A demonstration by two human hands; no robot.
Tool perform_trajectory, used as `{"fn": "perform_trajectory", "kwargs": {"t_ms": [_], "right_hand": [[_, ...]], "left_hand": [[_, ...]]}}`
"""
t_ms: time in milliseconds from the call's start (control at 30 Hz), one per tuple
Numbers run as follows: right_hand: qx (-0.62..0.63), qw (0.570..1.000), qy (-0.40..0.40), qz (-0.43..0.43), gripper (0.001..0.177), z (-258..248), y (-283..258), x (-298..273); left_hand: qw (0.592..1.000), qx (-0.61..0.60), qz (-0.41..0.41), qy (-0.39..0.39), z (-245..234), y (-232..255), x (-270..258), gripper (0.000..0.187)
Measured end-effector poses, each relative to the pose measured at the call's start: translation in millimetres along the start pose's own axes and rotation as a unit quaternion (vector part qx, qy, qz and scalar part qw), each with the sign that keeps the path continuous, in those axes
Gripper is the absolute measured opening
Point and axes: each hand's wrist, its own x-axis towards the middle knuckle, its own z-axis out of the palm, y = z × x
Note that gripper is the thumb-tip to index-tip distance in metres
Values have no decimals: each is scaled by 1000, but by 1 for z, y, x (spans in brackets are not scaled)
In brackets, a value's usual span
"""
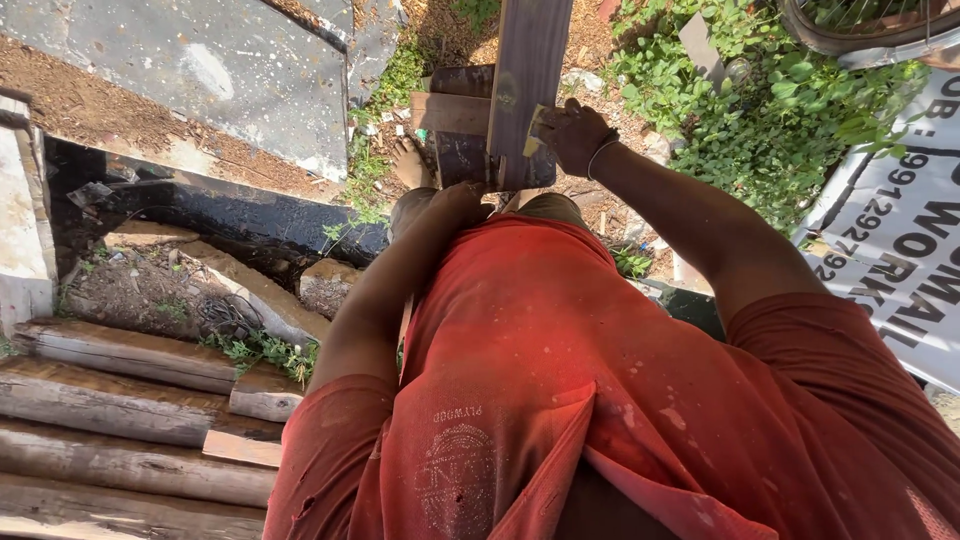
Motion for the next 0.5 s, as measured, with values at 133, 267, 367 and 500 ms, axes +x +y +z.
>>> {"fn": "perform_trajectory", "kwargs": {"t_ms": [133,267,367,500], "right_hand": [[-6,1000,14,-26,61,16,12,4],[30,999,9,35,56,-10,10,1],[123,983,68,121,44,-38,4,12],[238,947,83,199,48,-32,-33,16]], "left_hand": [[1000,20,2,4,5,-2,-3,62],[1000,-19,3,1,-4,-11,-9,61],[999,-1,-12,-36,-22,-9,-12,60],[1000,19,-4,-24,-54,-12,-25,57]]}}
